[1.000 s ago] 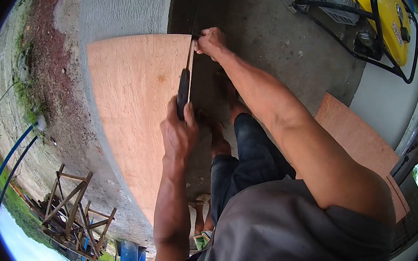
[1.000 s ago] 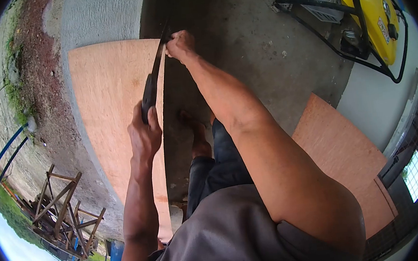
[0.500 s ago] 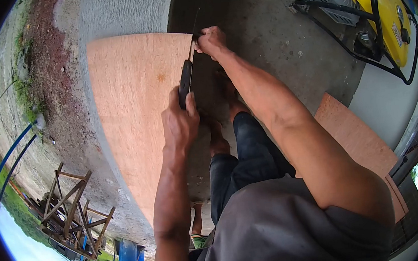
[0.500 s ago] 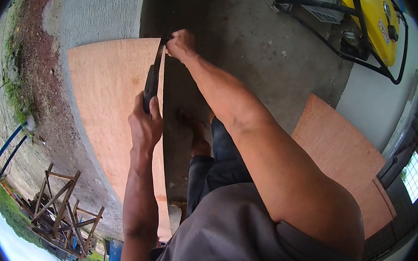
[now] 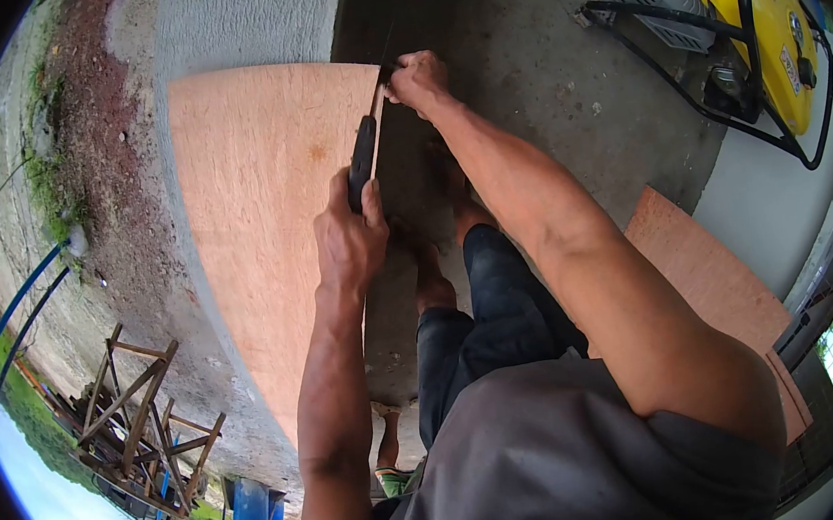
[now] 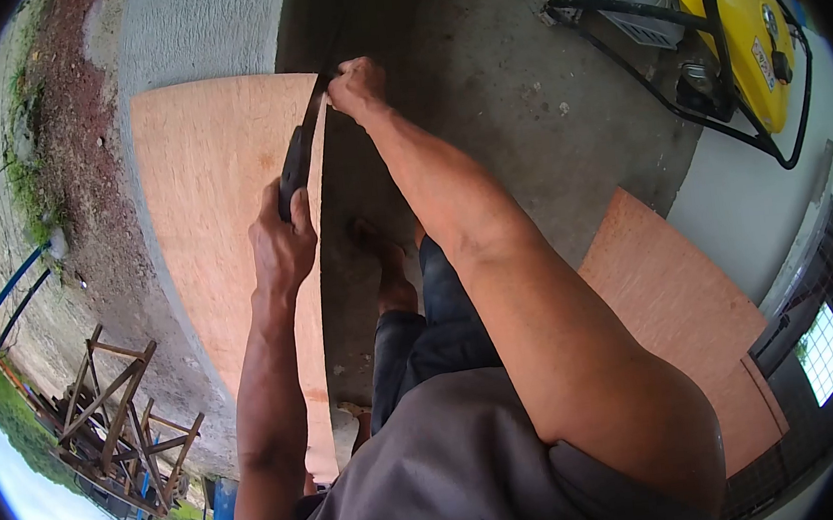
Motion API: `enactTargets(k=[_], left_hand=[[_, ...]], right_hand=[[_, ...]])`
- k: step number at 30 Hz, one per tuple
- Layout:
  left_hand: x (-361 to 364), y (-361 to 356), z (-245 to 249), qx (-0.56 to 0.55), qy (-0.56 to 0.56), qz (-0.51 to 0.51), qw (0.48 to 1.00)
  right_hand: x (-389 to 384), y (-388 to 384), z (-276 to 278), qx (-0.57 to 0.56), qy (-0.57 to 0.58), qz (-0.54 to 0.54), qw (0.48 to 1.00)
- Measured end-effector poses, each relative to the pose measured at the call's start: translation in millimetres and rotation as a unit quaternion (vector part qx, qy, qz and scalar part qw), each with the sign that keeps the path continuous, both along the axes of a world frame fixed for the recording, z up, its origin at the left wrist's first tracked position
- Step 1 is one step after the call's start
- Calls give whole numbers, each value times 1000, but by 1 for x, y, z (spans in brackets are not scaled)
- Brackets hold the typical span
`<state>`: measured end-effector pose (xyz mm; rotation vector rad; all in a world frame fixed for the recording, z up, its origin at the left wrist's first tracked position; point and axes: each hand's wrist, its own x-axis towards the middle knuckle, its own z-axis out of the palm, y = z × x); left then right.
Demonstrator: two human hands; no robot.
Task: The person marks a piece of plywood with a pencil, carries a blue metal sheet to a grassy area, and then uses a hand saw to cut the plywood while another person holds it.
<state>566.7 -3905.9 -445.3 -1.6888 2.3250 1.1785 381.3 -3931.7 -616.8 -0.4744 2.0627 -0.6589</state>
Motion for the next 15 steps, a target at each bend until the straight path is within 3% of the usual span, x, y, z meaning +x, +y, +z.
enactTargets(k=[2,6,8,10,13,15], left_hand=[[-2,-1,5,22,0,10,1000],[76,54,97,86,-17,30,996],[87,63,113,85,-24,25,996],[80,62,104,58,-12,17,998],[24,23,19,-5,2,-14,1000],[-11,1,-13,2,13,5,1000]], right_hand=[[0,-2,-1,5,4,-15,1000],[13,0,-23,-36,-25,-83,996],[12,0,-21,-50,-28,-84,995],[10,2,-21,-60,-29,-69,995],[9,4,-23,-47,50,7,998],[7,6,-27,-30,34,-19,999]])
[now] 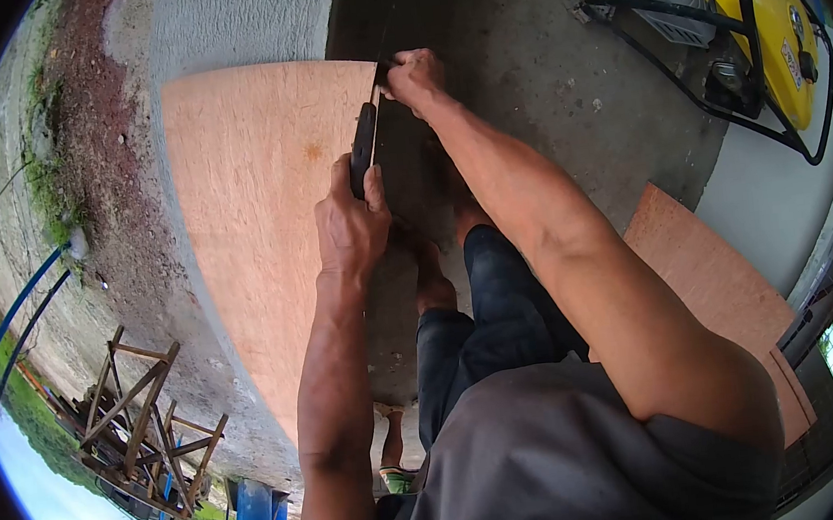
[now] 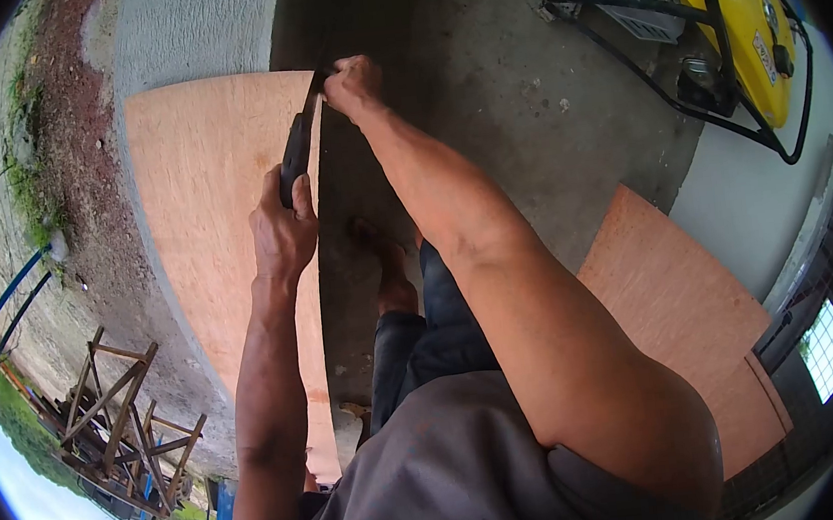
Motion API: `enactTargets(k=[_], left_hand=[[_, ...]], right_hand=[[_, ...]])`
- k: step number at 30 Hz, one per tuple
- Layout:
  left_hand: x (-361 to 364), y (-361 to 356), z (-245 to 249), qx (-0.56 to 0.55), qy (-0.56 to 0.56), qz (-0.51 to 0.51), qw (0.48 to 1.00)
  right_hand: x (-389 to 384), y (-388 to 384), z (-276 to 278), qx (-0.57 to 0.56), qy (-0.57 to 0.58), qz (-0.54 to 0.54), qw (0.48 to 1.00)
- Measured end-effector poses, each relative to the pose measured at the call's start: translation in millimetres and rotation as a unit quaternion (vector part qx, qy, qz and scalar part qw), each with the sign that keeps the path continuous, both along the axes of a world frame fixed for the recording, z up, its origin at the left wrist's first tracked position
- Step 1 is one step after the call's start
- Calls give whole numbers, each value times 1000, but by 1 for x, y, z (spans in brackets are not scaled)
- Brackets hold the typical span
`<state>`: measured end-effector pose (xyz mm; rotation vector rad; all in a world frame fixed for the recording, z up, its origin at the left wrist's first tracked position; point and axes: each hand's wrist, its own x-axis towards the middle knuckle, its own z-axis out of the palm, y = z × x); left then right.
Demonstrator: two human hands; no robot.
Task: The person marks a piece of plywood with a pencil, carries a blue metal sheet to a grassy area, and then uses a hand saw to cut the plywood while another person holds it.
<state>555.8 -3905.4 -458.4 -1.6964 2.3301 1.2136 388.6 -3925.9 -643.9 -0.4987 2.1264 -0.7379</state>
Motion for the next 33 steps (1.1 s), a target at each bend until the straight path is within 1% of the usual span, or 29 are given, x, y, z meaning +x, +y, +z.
enactTargets(k=[2,4,5,6,8,9,10,11,12,13,14,15,16,17,20,21,22,23,24,25,26,27,28,29,30,31,33], left_hand=[[13,9,23,26,-23,3,999],[51,36,73,62,-30,18,997],[78,54,97,52,-25,11,998],[100,69,115,42,-20,5,999],[111,75,131,61,-40,3,997],[113,76,130,70,-46,6,996],[101,68,106,19,-9,-7,1000],[77,52,79,29,-14,7,999],[55,36,49,22,-26,-7,999],[30,16,18,8,-4,-3,1000],[11,5,1,-4,-24,-4,1000],[11,9,7,7,-23,3,1000],[12,12,17,15,-21,7,1000],[27,20,39,37,-31,9,999],[95,66,108,78,-51,29,995],[109,77,132,87,-66,29,994],[113,81,142,95,-77,31,992],[114,82,130,80,-65,27,994],[106,77,106,65,-51,23,996],[89,66,82,50,-38,21,998],[60,44,53,70,-58,25,996],[40,30,22,32,-42,9,999],[28,24,0,-7,-22,-3,1000],[25,25,-6,0,-3,5,1000],[27,26,-6,8,11,12,1000],[30,26,-6,13,23,17,1000],[45,29,-5,12,40,7,999]], right_hand=[[6,-2,-2,-11,-15,-59,998],[12,-3,-3,-30,-36,-86,995],[12,-5,-2,-40,-43,-99,993],[12,-5,2,-49,-43,-99,993],[12,-3,15,-64,-43,-97,992],[9,-6,16,-52,-25,-69,996],[6,-6,14,-39,-6,-44,998],[7,-4,12,-23,11,-19,1000],[10,-1,13,-24,18,-21,999],[8,-1,13,-26,29,-27,999],[9,1,14,-28,36,-30,998],[9,-1,13,-29,11,-64,997],[7,-7,10,-32,-13,-101,994],[15,-4,8,-27,-46,-141,989],[15,-7,2,-27,-81,-150,985],[16,-6,5,-38,-71,-145,986],[16,-6,7,-43,-54,-130,989],[16,-5,8,-47,-35,-114,992],[16,-3,8,-50,-16,-96,994],[15,-2,7,-58,-10,-83,995],[16,1,7,-65,-6,-70,995],[14,3,6,-72,1,-59,996],[13,6,-1,-105,-16,-75,992],[19,12,-14,-137,-37,-89,986],[23,16,-14,-167,-62,-106,978],[28,23,-14,-112,-90,-63,988],[49,34,-9,-135,-94,-76,983]])
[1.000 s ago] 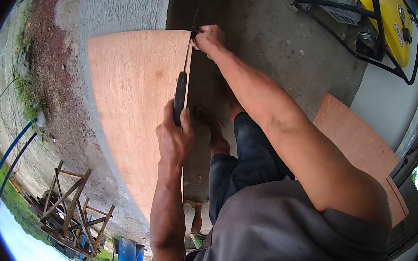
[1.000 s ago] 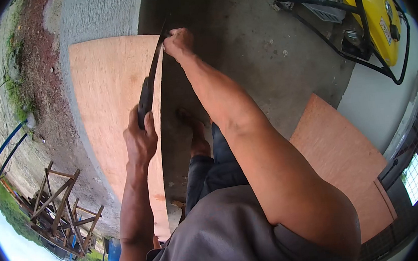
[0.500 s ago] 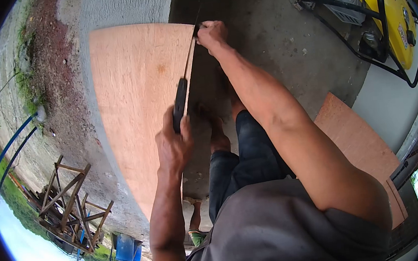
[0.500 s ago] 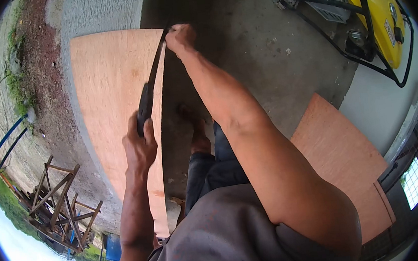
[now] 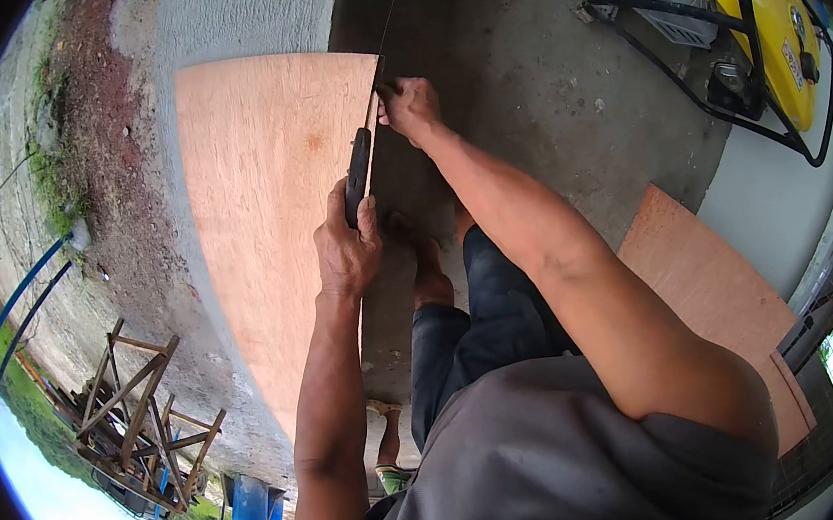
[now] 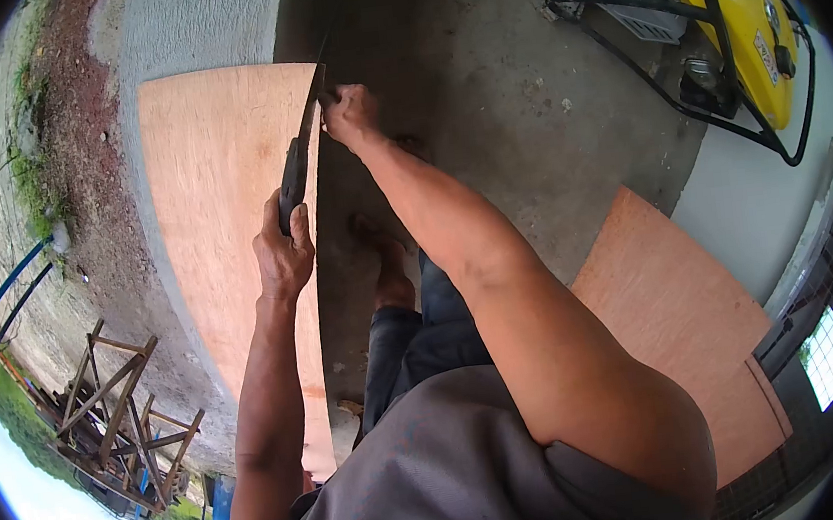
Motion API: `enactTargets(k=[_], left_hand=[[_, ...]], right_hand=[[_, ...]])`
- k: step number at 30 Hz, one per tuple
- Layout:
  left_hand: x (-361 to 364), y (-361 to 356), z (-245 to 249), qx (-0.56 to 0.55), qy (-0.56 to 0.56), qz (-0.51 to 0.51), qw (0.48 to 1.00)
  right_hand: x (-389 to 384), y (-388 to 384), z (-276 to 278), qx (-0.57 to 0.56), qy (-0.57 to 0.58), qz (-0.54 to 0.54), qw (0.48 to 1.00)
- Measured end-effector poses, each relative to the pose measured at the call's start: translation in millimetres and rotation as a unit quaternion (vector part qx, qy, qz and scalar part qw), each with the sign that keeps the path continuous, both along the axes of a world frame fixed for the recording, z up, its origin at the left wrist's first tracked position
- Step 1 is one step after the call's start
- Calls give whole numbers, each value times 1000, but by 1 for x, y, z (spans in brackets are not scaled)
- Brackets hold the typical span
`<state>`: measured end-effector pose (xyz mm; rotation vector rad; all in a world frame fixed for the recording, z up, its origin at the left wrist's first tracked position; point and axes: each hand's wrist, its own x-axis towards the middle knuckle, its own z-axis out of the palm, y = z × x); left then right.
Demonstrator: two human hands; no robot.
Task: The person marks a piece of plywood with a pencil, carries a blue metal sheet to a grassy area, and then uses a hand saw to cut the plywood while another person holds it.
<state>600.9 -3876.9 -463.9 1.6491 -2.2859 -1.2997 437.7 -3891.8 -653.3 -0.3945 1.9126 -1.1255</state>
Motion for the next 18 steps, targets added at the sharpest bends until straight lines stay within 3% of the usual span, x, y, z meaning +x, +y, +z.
enactTargets(k=[5,9,13,18], left_hand=[[-4,-7,13,-14,-30,-25,999],[33,22,87,21,-77,-21,997],[65,47,131,87,-103,21,991],[-19,-16,9,-36,-47,-35,998]], right_hand=[[2,-2,-5,28,43,-5,999],[3,-5,-12,40,53,-4,998],[-12,-9,37,63,-64,3,996],[-12,-7,28,35,-133,-25,990]])
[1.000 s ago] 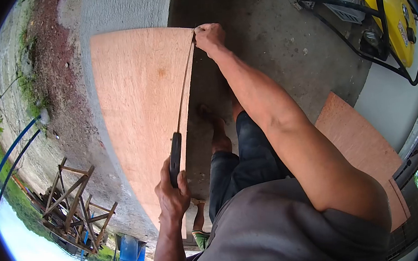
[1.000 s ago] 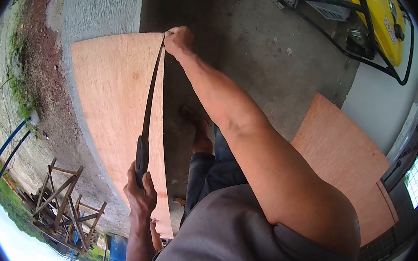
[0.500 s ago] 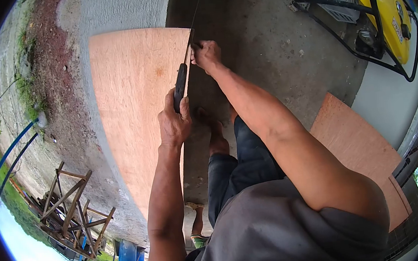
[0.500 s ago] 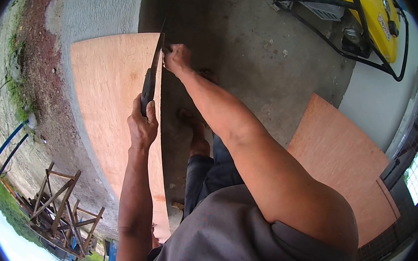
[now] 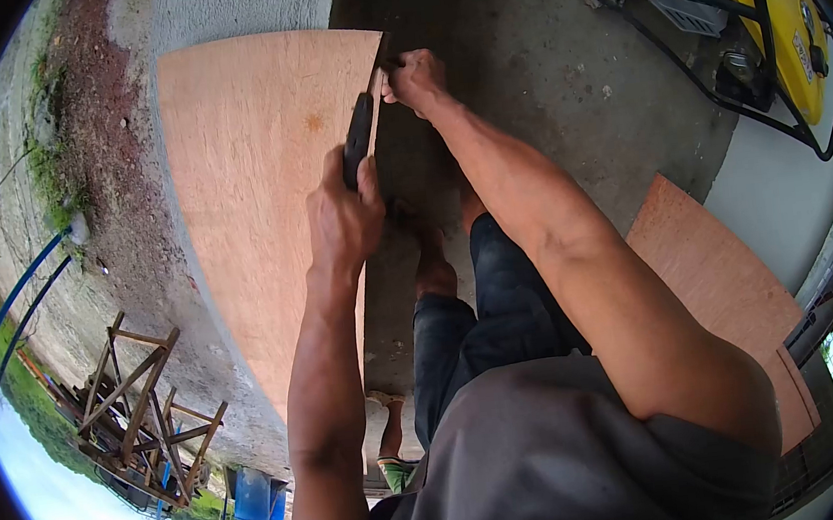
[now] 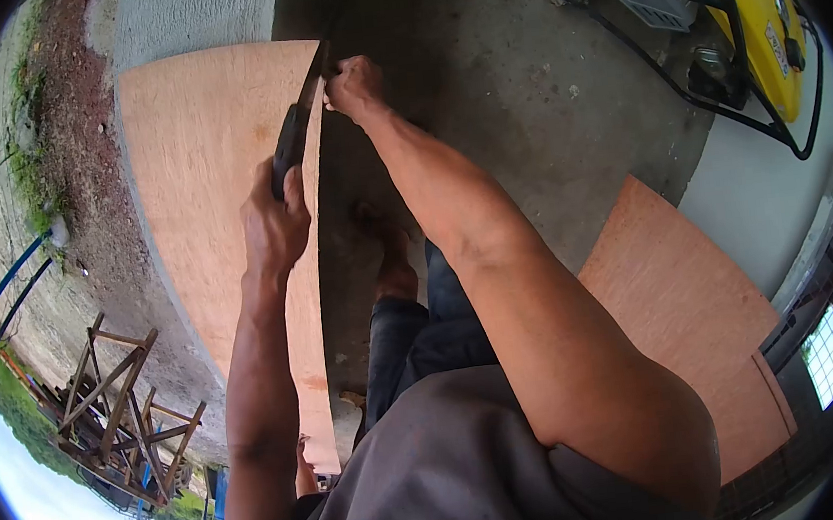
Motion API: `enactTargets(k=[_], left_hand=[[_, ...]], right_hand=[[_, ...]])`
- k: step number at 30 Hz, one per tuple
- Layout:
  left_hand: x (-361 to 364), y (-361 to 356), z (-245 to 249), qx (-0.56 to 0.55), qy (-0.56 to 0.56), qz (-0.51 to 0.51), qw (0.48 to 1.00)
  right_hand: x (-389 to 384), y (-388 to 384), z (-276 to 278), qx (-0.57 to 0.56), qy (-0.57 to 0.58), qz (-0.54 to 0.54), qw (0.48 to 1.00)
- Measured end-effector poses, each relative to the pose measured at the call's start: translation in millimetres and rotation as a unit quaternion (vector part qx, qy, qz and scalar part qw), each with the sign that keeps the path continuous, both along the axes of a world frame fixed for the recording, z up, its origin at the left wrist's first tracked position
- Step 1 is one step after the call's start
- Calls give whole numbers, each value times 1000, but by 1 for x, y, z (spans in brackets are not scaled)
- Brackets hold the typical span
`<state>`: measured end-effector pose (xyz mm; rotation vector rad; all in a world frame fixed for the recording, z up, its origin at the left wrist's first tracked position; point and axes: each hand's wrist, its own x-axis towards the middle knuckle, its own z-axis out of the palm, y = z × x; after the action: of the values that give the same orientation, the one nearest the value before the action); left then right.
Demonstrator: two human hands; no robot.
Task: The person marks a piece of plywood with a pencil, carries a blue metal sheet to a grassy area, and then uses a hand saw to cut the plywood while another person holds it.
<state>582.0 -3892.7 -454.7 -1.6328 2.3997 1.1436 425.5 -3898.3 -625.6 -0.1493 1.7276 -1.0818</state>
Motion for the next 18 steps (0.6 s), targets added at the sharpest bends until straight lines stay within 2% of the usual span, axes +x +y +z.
enactTargets(k=[1,2,5,7,9,11,15,18], left_hand=[[-10,-7,-18,-25,17,-8,1000],[-10,-6,-13,-7,15,-1,1000],[24,19,55,70,-37,24,997],[66,50,95,59,-19,26,998],[84,63,122,104,-77,50,990],[76,55,92,61,-6,27,998],[-11,-13,-22,9,-10,-4,1000],[-5,-9,-5,39,6,13,999]], right_hand=[[1,-1,-10,17,49,16,999],[2,-3,-21,33,97,35,994],[17,3,-46,43,163,46,985],[14,1,-42,28,188,48,981],[11,2,-26,7,209,74,975],[5,0,-19,34,133,53,989],[4,0,-38,14,30,47,998],[12,1,-23,33,162,33,986]])
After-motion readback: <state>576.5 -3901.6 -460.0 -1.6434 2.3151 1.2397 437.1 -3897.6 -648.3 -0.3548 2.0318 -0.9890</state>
